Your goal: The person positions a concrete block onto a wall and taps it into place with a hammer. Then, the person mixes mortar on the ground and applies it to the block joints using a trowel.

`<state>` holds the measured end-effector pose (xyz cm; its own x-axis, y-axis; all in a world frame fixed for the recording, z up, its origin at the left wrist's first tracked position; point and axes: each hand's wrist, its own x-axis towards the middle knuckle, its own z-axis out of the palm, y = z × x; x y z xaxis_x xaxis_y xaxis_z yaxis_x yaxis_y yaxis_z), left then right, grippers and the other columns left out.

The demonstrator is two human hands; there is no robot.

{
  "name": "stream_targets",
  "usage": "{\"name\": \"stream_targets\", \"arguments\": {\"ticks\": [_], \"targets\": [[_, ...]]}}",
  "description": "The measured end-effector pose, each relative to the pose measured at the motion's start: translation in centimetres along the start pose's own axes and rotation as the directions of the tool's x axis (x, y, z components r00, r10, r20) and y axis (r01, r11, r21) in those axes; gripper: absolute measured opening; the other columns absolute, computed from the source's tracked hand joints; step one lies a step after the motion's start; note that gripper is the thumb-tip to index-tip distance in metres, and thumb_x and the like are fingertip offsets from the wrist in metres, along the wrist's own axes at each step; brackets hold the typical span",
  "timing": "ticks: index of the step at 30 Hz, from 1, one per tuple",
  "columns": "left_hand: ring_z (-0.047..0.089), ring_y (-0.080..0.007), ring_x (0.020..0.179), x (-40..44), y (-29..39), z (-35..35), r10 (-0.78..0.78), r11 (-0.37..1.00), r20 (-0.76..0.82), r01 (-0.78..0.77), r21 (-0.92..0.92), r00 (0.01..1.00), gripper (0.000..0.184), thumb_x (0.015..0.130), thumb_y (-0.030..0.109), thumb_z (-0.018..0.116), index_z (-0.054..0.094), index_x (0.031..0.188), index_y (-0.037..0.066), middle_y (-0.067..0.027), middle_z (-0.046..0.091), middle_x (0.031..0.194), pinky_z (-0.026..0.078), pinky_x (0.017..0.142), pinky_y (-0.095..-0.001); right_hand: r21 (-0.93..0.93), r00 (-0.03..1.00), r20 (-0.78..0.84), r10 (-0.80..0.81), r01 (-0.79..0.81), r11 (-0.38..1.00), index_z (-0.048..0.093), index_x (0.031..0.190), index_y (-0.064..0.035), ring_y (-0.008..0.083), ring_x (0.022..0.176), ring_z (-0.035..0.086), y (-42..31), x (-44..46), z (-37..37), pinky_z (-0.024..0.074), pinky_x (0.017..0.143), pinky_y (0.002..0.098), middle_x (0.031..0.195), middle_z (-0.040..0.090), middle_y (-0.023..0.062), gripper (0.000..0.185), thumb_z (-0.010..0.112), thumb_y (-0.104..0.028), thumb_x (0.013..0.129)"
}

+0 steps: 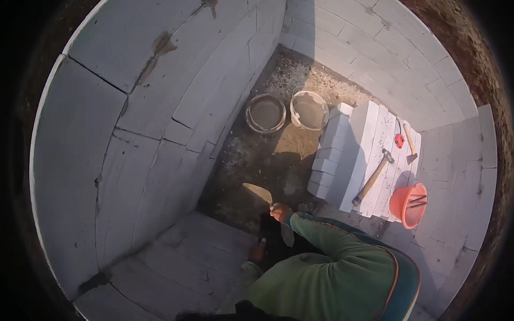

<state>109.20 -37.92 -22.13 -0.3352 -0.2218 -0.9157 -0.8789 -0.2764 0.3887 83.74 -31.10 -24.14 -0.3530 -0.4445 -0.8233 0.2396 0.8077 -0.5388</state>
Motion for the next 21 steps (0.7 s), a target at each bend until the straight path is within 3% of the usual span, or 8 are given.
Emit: {"name": "stream_targets", "arguments": {"ticks": [1, 5, 9, 12, 13, 16, 20, 21], "targets": [[0.047, -0.0442, 0.142, -2.5, 3.6, -0.3, -0.120, 0.985, 0.087, 0.130, -0.114, 0.989, 0.098, 0.098, 0.068, 0.050, 0.024, 0.162, -0.001, -0.0296, 0.041, 0.159, 0.037, 0.117, -0.0460, -0.083, 0.998, -0.061, 0.027, -0.032, 0.996, 0.055, 0.129, -0.0032, 0.0285, 0.086, 0.066, 3.1, 1.6, 0.6, 0.0531, 0.072, 0.0416, 0.102, 0.064, 0.0147, 0.050, 0.073, -0.029, 0.091], [0.032, -0.0459, 0.151, 3.3, 1.1, 3.9, 0.001, 0.979, 0.031, -0.008, 0.202, 1.000, 0.100, 0.095, 0.070, 0.053, 0.028, 0.161, 0.000, -0.0313, 0.028, 0.164, 0.028, 0.122, -0.0461, -0.269, 0.973, -0.224, 0.059, -0.120, 0.956, 0.053, 0.131, -0.0024, 0.0402, 0.106, 0.067, 13.1, 3.3, 1.9, 0.0526, 0.090, 0.0479, 0.117, 0.067, 0.0239, 0.057, 0.076, -0.031, 0.088], [0.025, -0.0453, 0.154, 5.4, 0.6, 6.6, 0.013, 0.981, -0.032, -0.007, 0.195, 0.999, 0.098, 0.094, 0.070, 0.055, 0.030, 0.162, 0.004, -0.0315, 0.021, 0.166, 0.024, 0.124, -0.0486, -0.047, 0.950, -0.138, 0.280, -0.288, 0.956, 0.052, 0.131, -0.0008, 0.0430, 0.107, 0.069, 14.7, -0.6, -2.5, 0.0540, 0.091, 0.0495, 0.117, 0.069, 0.0282, 0.057, 0.075, -0.031, 0.089], [0.022, -0.0436, 0.155, 6.3, 0.2, 7.0, 0.014, 0.991, -0.085, -0.002, 0.131, 0.996, 0.097, 0.094, 0.070, 0.056, 0.031, 0.162, 0.005, -0.0317, 0.022, 0.166, 0.022, 0.124, -0.0490, -0.019, 0.928, -0.081, 0.363, -0.366, 0.930, 0.053, 0.127, -0.0006, 0.0398, 0.092, 0.073, 14.2, -2.4, -6.4, 0.0580, 0.077, 0.0486, 0.106, 0.071, 0.0260, 0.051, 0.075, -0.029, 0.090], [0.023, -0.0440, 0.155, 6.0, 0.9, 6.9, -0.012, 0.984, -0.110, 0.031, 0.177, 0.994, 0.096, 0.094, 0.068, 0.057, 0.032, 0.161, 0.005, -0.0312, 0.023, 0.166, 0.023, 0.124, -0.0488, 0.158, 0.922, -0.063, 0.381, -0.368, 0.916, 0.051, 0.104, -0.0091, 0.0159, 0.055, 0.055, 13.5, -2.9, -7.2, 0.0456, 0.047, 0.0362, 0.074, 0.056, 0.0036, 0.022, 0.068, -0.021, 0.096], [0.024, -0.0445, 0.154, 4.5, 5.2, 4.6, 0.076, 0.988, -0.225, -0.043, 0.148, 0.971, 0.091, 0.097, 0.064, 0.056, 0.032, 0.161, 0.005, -0.0298, 0.025, 0.166, 0.023, 0.124, -0.0474, 0.343, 0.889, 0.047, 0.456, -0.443, 0.828, 0.050, 0.101, -0.0121, 0.0155, 0.053, 0.051, 11.7, -2.2, -9.6, 0.0432, 0.045, 0.0349, 0.073, 0.053, 0.0018, 0.019, 0.066, -0.021, 0.097], [0.033, -0.0355, 0.152, -1.7, 11.0, 0.8, -0.058, 0.835, -0.280, -0.107, -0.540, 0.958, 0.080, 0.103, 0.057, 0.052, 0.034, 0.161, 0.005, -0.0224, 0.035, 0.164, 0.028, 0.122, -0.0404, 0.492, 0.880, 0.170, 0.444, -0.466, 0.736, 0.048, 0.103, -0.0142, 0.0159, 0.057, 0.053, 10.8, -0.2, -11.1, 0.0449, 0.048, 0.0359, 0.074, 0.052, 0.0016, 0.024, 0.068, -0.026, 0.098], [0.036, -0.0236, 0.150, -2.7, 10.4, 0.2, -0.176, 0.850, -0.185, 0.054, -0.525, 0.967, 0.082, 0.102, 0.061, 0.053, 0.035, 0.161, 0.007, -0.0141, 0.039, 0.164, 0.038, 0.116, -0.0404, 0.492, 0.878, 0.145, 0.456, -0.463, 0.737, 0.047, 0.102, -0.0137, 0.0158, 0.056, 0.052, 10.1, 0.1, -11.3, 0.0447, 0.047, 0.0362, 0.074, 0.052, 0.0019, 0.023, 0.068, -0.024, 0.098]]}}
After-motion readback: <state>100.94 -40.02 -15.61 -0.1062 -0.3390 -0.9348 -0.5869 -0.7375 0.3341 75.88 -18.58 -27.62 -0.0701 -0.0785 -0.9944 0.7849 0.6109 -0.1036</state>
